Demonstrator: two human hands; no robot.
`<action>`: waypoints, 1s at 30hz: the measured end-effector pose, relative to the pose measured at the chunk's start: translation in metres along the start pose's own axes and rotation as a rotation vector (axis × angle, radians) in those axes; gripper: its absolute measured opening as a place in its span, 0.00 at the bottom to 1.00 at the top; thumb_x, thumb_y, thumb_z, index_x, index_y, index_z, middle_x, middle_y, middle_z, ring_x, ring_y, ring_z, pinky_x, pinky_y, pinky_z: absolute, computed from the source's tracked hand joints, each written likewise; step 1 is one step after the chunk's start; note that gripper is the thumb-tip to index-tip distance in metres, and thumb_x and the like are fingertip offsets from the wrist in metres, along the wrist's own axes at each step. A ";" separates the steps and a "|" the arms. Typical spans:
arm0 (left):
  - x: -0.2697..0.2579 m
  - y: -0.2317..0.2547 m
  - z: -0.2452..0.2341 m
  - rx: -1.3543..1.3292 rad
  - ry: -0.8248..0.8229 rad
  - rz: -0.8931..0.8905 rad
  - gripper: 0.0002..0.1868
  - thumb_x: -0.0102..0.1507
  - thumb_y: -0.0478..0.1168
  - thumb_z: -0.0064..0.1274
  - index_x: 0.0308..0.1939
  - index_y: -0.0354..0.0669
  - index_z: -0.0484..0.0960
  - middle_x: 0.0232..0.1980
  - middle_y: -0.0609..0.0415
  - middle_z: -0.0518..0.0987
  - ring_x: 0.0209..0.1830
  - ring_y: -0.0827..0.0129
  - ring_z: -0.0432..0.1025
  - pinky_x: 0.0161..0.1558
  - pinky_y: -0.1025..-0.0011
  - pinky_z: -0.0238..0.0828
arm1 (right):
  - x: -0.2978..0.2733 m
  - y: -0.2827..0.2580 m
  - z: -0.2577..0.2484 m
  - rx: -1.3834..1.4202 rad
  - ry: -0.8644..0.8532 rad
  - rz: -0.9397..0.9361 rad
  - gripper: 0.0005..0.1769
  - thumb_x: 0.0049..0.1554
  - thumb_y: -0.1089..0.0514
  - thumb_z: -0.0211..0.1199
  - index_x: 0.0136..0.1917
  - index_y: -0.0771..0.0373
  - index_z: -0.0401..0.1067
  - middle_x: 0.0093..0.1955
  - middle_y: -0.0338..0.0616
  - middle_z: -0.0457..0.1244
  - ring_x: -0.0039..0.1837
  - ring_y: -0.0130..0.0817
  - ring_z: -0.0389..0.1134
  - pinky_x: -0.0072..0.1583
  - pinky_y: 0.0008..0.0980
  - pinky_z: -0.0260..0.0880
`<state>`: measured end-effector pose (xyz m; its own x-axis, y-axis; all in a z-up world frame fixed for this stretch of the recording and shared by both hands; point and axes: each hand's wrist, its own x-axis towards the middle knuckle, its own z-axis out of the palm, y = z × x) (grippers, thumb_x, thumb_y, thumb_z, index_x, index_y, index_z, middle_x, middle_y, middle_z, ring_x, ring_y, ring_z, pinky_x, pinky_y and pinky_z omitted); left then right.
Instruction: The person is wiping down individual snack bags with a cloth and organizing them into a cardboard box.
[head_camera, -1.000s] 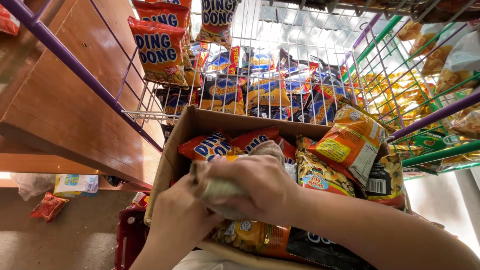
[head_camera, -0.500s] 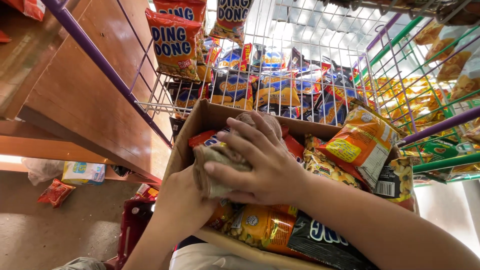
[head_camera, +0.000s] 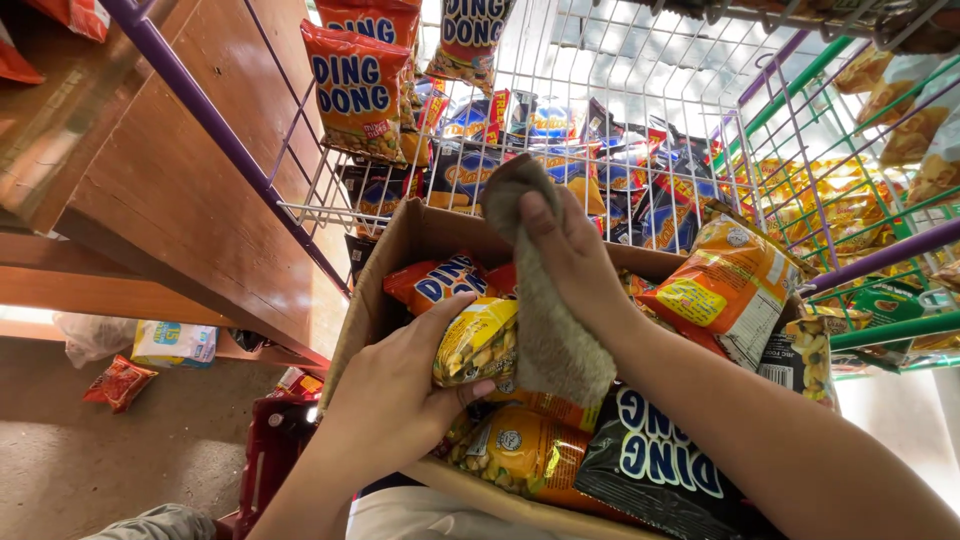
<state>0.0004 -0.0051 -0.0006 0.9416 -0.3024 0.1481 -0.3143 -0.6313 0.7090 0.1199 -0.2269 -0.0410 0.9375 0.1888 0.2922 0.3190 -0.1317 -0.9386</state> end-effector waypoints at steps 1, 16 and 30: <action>0.000 0.001 -0.001 -0.001 0.001 -0.005 0.40 0.56 0.52 0.63 0.69 0.49 0.65 0.51 0.41 0.82 0.51 0.44 0.76 0.47 0.51 0.71 | 0.008 0.009 -0.005 0.092 0.027 0.105 0.24 0.70 0.41 0.54 0.66 0.62 0.67 0.45 0.43 0.65 0.43 0.24 0.65 0.43 0.28 0.68; 0.001 -0.005 -0.005 0.010 -0.039 -0.247 0.41 0.60 0.55 0.59 0.74 0.57 0.60 0.44 0.42 0.84 0.45 0.41 0.78 0.44 0.47 0.72 | -0.035 -0.063 0.011 -0.631 -0.212 -0.677 0.34 0.61 0.39 0.63 0.71 0.59 0.59 0.60 0.52 0.65 0.61 0.43 0.67 0.63 0.43 0.68; -0.003 -0.002 -0.006 -0.038 -0.037 -0.070 0.43 0.56 0.52 0.64 0.72 0.52 0.64 0.54 0.45 0.81 0.54 0.47 0.75 0.49 0.53 0.71 | 0.007 0.021 0.000 0.447 -0.192 0.531 0.31 0.65 0.33 0.50 0.64 0.61 0.68 0.45 0.39 0.66 0.44 0.28 0.65 0.48 0.33 0.66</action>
<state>-0.0011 0.0010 0.0020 0.9558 -0.2851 0.0715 -0.2419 -0.6247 0.7424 0.1332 -0.2281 -0.0590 0.8963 0.3829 -0.2237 -0.2992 0.1497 -0.9424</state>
